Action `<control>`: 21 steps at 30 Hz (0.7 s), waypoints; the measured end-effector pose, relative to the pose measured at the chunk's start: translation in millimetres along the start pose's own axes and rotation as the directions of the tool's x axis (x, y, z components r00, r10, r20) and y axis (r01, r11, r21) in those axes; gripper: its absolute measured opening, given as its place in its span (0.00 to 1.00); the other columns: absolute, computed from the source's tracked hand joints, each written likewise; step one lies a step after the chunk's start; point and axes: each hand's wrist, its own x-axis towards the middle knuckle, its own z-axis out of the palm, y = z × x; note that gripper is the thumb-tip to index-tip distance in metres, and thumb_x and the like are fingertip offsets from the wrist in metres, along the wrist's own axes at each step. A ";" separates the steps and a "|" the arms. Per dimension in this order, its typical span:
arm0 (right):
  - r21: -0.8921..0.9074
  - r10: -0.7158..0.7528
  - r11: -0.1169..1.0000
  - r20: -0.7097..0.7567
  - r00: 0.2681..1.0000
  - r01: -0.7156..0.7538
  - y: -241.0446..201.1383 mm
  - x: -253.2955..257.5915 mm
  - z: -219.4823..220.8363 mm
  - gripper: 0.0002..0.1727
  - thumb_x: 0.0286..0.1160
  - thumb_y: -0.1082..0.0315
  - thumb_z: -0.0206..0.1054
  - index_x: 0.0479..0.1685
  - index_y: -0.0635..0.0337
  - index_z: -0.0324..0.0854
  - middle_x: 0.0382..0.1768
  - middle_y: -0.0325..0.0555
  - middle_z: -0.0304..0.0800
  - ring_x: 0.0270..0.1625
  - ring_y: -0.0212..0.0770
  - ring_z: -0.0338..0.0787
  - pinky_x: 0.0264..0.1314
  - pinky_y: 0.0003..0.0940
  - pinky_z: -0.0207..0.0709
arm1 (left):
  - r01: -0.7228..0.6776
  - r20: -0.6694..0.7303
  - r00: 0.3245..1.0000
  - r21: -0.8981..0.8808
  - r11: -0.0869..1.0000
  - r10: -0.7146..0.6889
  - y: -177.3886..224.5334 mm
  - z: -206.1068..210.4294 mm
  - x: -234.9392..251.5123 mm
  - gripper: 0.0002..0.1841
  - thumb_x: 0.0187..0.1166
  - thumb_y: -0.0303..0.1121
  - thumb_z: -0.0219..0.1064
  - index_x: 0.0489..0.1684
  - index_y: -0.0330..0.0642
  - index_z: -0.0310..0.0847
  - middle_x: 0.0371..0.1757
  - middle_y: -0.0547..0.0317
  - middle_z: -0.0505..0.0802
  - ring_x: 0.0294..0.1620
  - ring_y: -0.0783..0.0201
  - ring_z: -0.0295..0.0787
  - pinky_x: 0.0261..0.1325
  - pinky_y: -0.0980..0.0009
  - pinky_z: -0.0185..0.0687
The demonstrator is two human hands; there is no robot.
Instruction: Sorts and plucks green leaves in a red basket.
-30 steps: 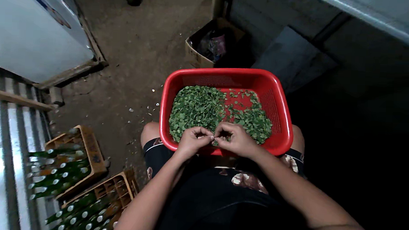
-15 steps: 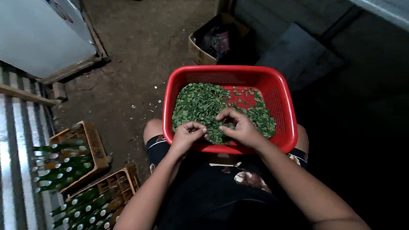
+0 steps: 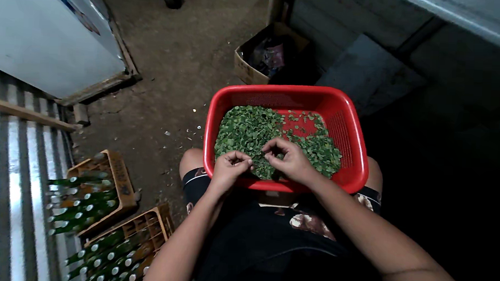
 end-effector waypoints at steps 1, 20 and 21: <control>-0.052 -0.009 0.999 -0.018 1.000 0.008 1.9 0.8 -1.2 0.10 0.72 0.72 0.67 0.48 0.67 0.86 0.47 0.49 0.89 0.49 0.34 0.87 0.56 0.31 0.82 | -0.001 -0.003 1.000 -0.003 1.000 0.001 -0.3 -0.4 -0.2 0.06 0.74 0.16 0.66 0.33 0.37 0.85 0.29 0.65 0.92 0.31 0.73 0.90 0.43 0.75 0.89; -0.056 -0.240 0.969 -0.017 0.971 0.239 1.7 -6.0 7.5 0.07 0.77 0.73 0.67 0.41 0.68 0.90 0.42 0.47 0.92 0.46 0.27 0.90 0.55 0.20 0.84 | 0.089 0.024 0.996 -0.092 0.992 -0.087 5.9 6.5 -0.4 0.09 0.86 0.22 0.58 0.53 0.30 0.82 0.41 0.57 0.93 0.39 0.66 0.93 0.50 0.69 0.92; -0.055 -0.249 0.967 -0.012 0.969 0.248 2.3 -6.0 7.5 0.07 0.76 0.73 0.67 0.41 0.68 0.90 0.42 0.47 0.92 0.46 0.27 0.90 0.55 0.20 0.84 | 0.092 0.030 0.996 -0.096 0.991 -0.089 5.8 6.8 0.5 0.07 0.84 0.21 0.59 0.50 0.31 0.83 0.40 0.57 0.93 0.38 0.66 0.93 0.50 0.69 0.92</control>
